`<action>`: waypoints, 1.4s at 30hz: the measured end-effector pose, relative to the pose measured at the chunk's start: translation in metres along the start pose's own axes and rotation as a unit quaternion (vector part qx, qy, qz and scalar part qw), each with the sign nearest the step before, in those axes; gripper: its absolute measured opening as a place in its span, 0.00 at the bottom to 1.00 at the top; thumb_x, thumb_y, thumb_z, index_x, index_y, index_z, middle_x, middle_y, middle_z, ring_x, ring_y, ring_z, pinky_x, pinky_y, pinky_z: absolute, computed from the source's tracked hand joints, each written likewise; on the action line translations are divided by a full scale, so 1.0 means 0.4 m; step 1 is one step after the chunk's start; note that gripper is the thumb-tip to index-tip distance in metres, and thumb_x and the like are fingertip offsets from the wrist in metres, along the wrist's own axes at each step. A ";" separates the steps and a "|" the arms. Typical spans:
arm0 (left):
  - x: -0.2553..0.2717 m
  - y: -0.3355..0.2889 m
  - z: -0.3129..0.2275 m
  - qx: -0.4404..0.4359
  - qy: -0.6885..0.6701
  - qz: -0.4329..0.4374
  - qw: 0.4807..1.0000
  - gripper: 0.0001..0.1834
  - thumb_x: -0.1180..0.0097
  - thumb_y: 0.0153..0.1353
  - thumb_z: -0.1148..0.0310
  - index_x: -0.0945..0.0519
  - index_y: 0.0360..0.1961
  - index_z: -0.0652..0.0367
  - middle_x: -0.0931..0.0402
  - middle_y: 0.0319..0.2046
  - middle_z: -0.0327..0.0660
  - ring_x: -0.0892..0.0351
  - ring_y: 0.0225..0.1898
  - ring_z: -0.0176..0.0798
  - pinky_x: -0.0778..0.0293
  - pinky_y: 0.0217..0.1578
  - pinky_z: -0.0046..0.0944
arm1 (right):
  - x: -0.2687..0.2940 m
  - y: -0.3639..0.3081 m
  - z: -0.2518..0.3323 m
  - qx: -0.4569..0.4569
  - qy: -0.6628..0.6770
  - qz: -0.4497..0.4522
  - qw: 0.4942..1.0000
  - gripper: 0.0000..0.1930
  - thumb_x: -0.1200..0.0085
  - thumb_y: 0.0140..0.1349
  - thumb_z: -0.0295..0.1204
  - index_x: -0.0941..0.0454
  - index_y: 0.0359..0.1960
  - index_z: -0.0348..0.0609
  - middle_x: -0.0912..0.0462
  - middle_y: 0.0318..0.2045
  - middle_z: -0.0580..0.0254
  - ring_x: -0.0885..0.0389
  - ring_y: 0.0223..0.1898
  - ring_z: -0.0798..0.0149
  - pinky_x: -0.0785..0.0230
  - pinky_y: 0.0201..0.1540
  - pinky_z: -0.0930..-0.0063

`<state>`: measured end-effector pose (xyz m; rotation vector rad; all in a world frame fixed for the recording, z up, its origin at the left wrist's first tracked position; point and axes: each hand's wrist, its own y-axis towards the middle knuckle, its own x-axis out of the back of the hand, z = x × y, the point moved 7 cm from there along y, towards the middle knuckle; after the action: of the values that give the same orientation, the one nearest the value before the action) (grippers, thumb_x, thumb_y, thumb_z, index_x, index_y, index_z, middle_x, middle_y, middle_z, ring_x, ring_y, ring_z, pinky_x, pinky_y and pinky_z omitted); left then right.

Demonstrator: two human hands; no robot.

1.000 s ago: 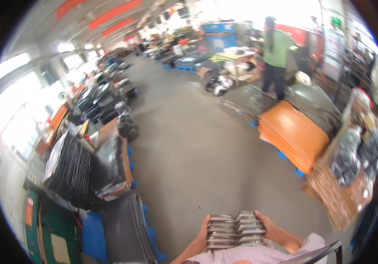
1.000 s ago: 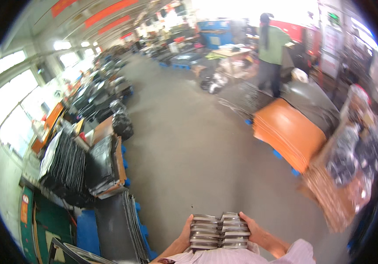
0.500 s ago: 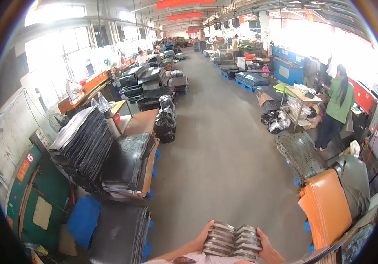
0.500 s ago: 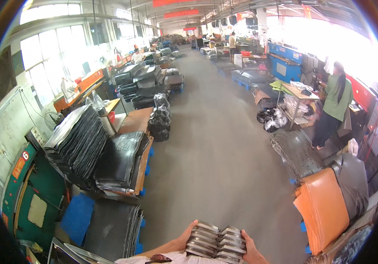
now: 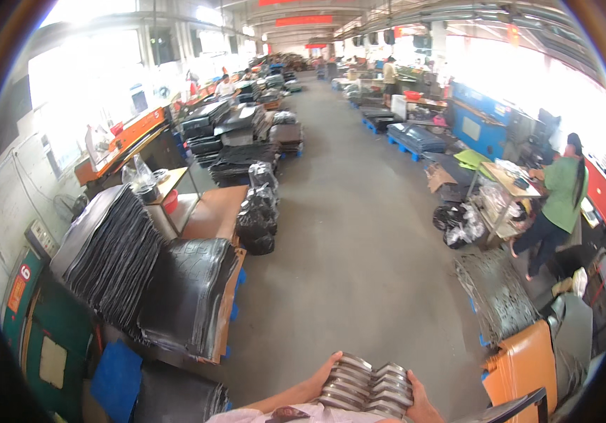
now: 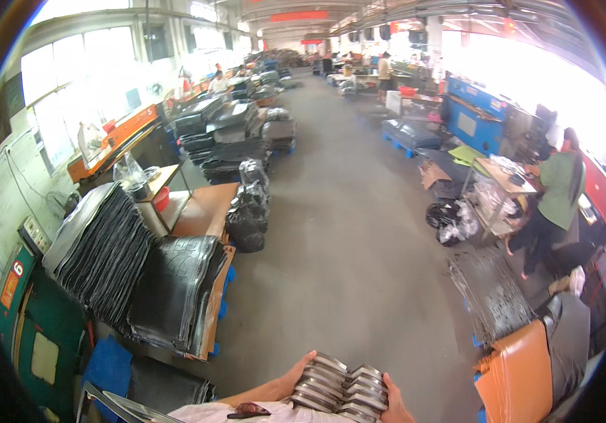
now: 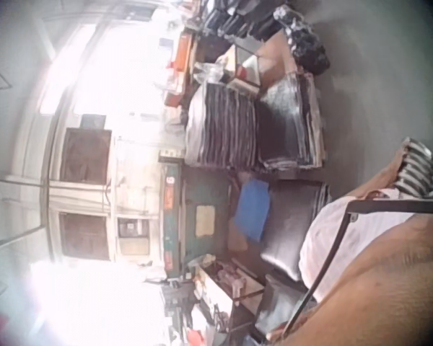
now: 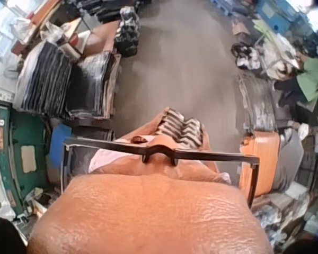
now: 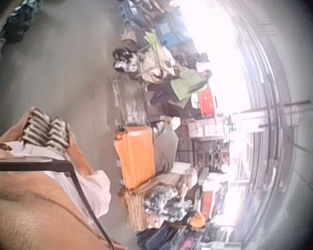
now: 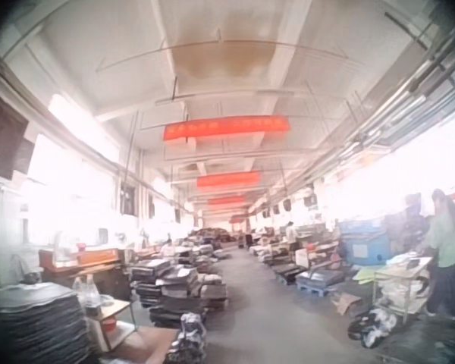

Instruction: The person places a black shoe-like part into a clear plastic bag, seals it, and sets it aside. They then pick up a stack of striped circular parts, walk through the factory floor, and place the stack onto a shelf among similar parts.

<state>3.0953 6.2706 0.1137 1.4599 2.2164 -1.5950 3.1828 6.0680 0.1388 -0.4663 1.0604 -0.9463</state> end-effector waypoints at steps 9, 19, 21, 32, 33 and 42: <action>0.041 0.223 -0.502 -0.036 -0.038 -0.033 0.998 0.43 0.52 0.61 0.31 0.26 0.56 0.62 0.24 0.51 0.51 0.25 0.52 0.46 0.29 0.55 0.47 | -0.288 0.432 0.354 -0.015 -0.031 0.069 0.997 0.27 0.54 0.70 0.52 0.25 0.54 0.40 0.17 0.48 0.52 0.17 0.48 0.52 0.24 0.53 0.52; 0.108 0.688 -1.070 -0.023 0.016 0.011 1.000 0.41 0.52 0.61 0.32 0.27 0.58 0.60 0.25 0.54 0.51 0.26 0.53 0.47 0.30 0.57 0.47 | -0.583 0.863 0.720 0.050 -0.014 0.013 0.999 0.25 0.58 0.72 0.52 0.25 0.56 0.45 0.18 0.50 0.57 0.19 0.50 0.53 0.25 0.54 0.52; 0.092 0.756 -1.177 0.008 0.023 0.039 0.999 0.43 0.49 0.59 0.32 0.27 0.59 0.60 0.25 0.54 0.51 0.25 0.54 0.48 0.29 0.56 0.48 | -0.650 0.900 0.791 0.067 -0.021 0.009 0.998 0.25 0.59 0.72 0.52 0.26 0.56 0.45 0.18 0.51 0.57 0.19 0.51 0.53 0.25 0.54 0.52; 0.135 1.278 -1.727 0.062 0.013 0.015 0.998 0.47 0.46 0.55 0.29 0.29 0.62 0.59 0.26 0.57 0.50 0.26 0.57 0.47 0.30 0.58 0.48 | -0.975 1.396 1.235 0.135 -0.055 -0.076 0.986 0.26 0.63 0.74 0.52 0.26 0.56 0.43 0.17 0.46 0.58 0.17 0.47 0.60 0.22 0.52 0.61; 0.130 1.302 -1.801 0.054 0.014 0.003 0.998 0.42 0.50 0.61 0.32 0.25 0.56 0.61 0.23 0.52 0.49 0.23 0.52 0.45 0.29 0.55 0.45 | -1.009 1.434 1.287 0.137 -0.063 -0.080 0.985 0.26 0.63 0.74 0.52 0.26 0.57 0.43 0.17 0.46 0.59 0.17 0.46 0.61 0.22 0.52 0.62; 0.188 1.489 -2.357 0.029 -0.073 -0.042 0.996 0.43 0.48 0.58 0.31 0.26 0.57 0.61 0.24 0.54 0.49 0.24 0.53 0.47 0.29 0.56 0.46 | -1.372 1.862 1.666 0.116 -0.126 -0.058 0.983 0.25 0.63 0.75 0.50 0.26 0.57 0.43 0.16 0.44 0.60 0.16 0.43 0.64 0.20 0.49 0.65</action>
<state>3.8963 7.0495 0.0903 1.2342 2.1936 -1.7436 4.0026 6.8592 0.1829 -0.4434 0.6899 -1.0693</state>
